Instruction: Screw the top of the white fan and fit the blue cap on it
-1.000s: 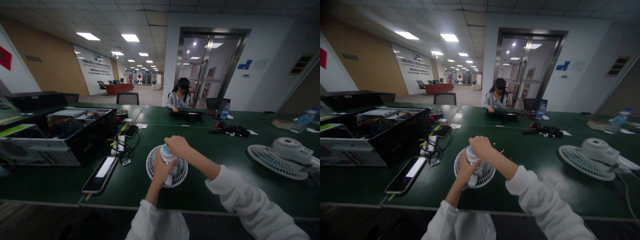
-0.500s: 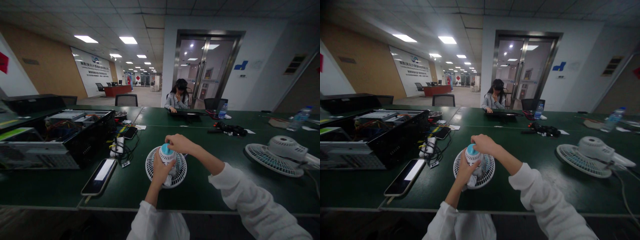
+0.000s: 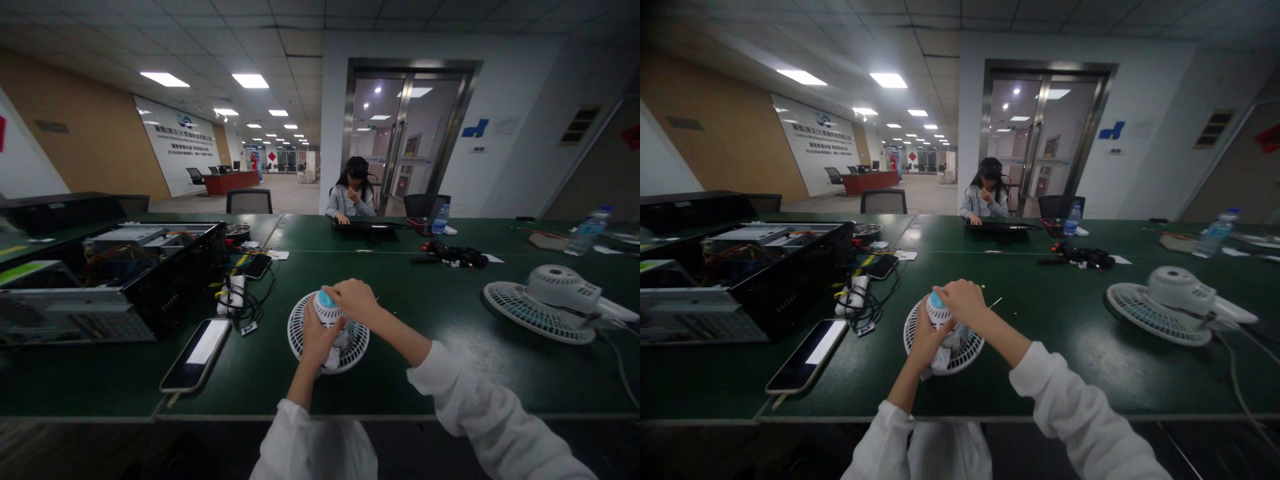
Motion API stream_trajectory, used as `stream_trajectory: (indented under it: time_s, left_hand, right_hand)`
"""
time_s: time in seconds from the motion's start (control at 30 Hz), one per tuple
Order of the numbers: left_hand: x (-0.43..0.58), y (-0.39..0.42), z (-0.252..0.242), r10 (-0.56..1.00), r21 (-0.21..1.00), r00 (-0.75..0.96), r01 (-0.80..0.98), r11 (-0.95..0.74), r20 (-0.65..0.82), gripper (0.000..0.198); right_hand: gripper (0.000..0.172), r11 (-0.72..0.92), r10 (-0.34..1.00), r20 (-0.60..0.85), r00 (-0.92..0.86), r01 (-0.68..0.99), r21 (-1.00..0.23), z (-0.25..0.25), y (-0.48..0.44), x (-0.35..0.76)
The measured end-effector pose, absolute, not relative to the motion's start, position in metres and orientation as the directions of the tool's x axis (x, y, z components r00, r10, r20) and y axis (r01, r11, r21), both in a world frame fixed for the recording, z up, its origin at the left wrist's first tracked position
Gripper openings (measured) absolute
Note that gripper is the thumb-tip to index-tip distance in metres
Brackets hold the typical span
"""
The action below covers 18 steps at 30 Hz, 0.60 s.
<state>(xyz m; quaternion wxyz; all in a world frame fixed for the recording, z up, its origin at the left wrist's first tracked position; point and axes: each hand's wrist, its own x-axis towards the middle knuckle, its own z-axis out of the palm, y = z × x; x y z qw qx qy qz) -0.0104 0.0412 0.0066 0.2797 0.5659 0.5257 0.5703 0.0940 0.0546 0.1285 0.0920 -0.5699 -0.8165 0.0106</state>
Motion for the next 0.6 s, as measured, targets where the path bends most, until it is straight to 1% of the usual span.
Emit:
stream_trajectory:
  time_s: [0.07, 0.1, 0.13, 0.2, 0.23, 0.27, 0.33, 0.4, 0.43, 0.5, 0.6]
  left_hand:
    - [-0.011, 0.039, 0.009, 0.920, 0.919, -0.188, 0.271, -0.287, 0.343, 0.072]
    - [-0.011, 0.038, 0.011, 0.920, 0.921, -0.197, 0.269, -0.281, 0.338, 0.072]
    - [-0.011, 0.036, 0.012, 0.920, 0.925, -0.210, 0.266, -0.271, 0.330, 0.072]
    - [-0.011, 0.032, 0.016, 0.921, 0.936, -0.243, 0.255, -0.243, 0.305, 0.071]
    - [-0.010, 0.030, 0.017, 0.920, 0.941, -0.261, 0.248, -0.228, 0.292, 0.071]
    - [-0.010, 0.028, 0.019, 0.919, 0.946, -0.277, 0.241, -0.218, 0.282, 0.071]
    - [-0.009, 0.024, 0.021, 0.914, 0.949, -0.296, 0.231, -0.213, 0.277, 0.070]
    - [-0.008, 0.020, 0.024, 0.911, 0.948, -0.302, 0.232, -0.216, 0.282, 0.070]
    - [-0.008, 0.018, 0.025, 0.909, 0.948, -0.304, 0.234, -0.218, 0.284, 0.069]
    - [-0.006, 0.014, 0.028, 0.908, 0.948, -0.310, 0.235, -0.214, 0.281, 0.069]
    - [-0.003, 0.009, 0.033, 0.915, 0.950, -0.295, 0.234, -0.209, 0.274, 0.069]
  right_hand:
    - [0.053, 0.300, 0.950, 0.201, -0.238, 0.874, -0.382, 0.113, 0.054, 0.111]
    - [0.050, 0.251, 0.963, 0.217, -0.160, 0.821, -0.512, 0.103, 0.054, 0.121]
    - [0.043, 0.199, 0.974, 0.208, -0.084, 0.750, -0.631, 0.091, 0.052, 0.131]
    - [0.023, 0.067, 0.993, 0.111, 0.047, 0.556, -0.828, 0.063, 0.046, 0.147]
    - [0.021, 0.002, 0.994, 0.050, 0.099, 0.435, -0.900, 0.049, 0.042, 0.154]
    - [0.023, -0.088, 0.987, -0.042, 0.157, 0.300, -0.950, 0.035, 0.036, 0.158]
    - [0.026, -0.192, 0.966, -0.192, 0.174, -0.013, -0.981, 0.012, 0.023, 0.162]
    - [0.027, -0.234, 0.948, -0.284, 0.143, -0.287, -0.929, -0.002, 0.012, 0.160]
    - [0.026, -0.244, 0.942, -0.312, 0.126, -0.384, -0.891, -0.006, 0.007, 0.159]
    - [0.023, -0.259, 0.932, -0.350, 0.096, -0.501, -0.826, -0.010, 0.001, 0.156]
    - [0.013, -0.282, 0.914, -0.398, 0.075, -0.590, -0.756, -0.013, -0.004, 0.156]
